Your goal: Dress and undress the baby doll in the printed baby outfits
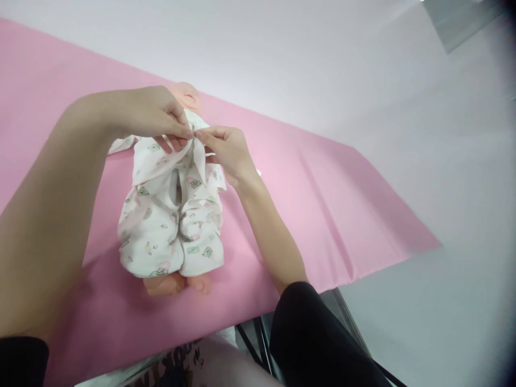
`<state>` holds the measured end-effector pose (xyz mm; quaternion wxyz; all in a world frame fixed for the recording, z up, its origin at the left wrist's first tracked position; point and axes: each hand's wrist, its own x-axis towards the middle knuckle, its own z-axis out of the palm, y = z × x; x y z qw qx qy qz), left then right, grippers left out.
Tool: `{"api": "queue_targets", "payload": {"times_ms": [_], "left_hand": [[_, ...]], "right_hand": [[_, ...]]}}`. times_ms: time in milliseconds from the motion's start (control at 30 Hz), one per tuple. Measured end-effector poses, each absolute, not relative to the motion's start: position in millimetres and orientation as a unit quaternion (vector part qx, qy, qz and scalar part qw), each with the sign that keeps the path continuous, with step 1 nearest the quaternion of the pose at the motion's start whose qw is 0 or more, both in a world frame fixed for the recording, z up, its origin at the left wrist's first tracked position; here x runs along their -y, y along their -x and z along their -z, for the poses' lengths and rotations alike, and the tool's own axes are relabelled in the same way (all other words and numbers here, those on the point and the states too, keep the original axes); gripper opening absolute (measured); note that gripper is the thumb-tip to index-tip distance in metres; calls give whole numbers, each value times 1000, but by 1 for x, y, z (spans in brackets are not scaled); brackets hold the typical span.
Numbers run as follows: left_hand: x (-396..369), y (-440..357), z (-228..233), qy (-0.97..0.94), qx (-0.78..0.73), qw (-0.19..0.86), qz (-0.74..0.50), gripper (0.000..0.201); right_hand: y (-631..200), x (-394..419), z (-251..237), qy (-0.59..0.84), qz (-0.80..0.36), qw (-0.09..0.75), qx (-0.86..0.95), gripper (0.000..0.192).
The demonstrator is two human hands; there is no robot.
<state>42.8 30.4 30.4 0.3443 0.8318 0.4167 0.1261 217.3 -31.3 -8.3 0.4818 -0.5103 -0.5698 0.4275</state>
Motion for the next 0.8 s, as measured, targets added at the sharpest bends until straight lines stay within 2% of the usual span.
{"api": "queue_targets", "payload": {"times_ms": [200, 367, 567, 667, 800], "left_hand": [[-29, -44, -29, -844, -396, 343, -118, 39], [-25, -46, -32, -840, -410, 337, -112, 40], [-32, -43, -24, -836, -423, 330, -110, 41], [-35, -43, -22, -837, -425, 331, -99, 36], [-29, -48, -27, -830, -444, 328, -75, 39]], "right_hand": [[-213, 34, 5, 534, -395, 466, 584, 15], [-215, 35, 2, 534, -438, 428, 584, 13], [-219, 34, 6, 531, -436, 404, 604, 8], [-217, 32, 12, 541, -409, 398, 618, 8], [-210, 30, 21, 561, -312, 411, 647, 10]]}}
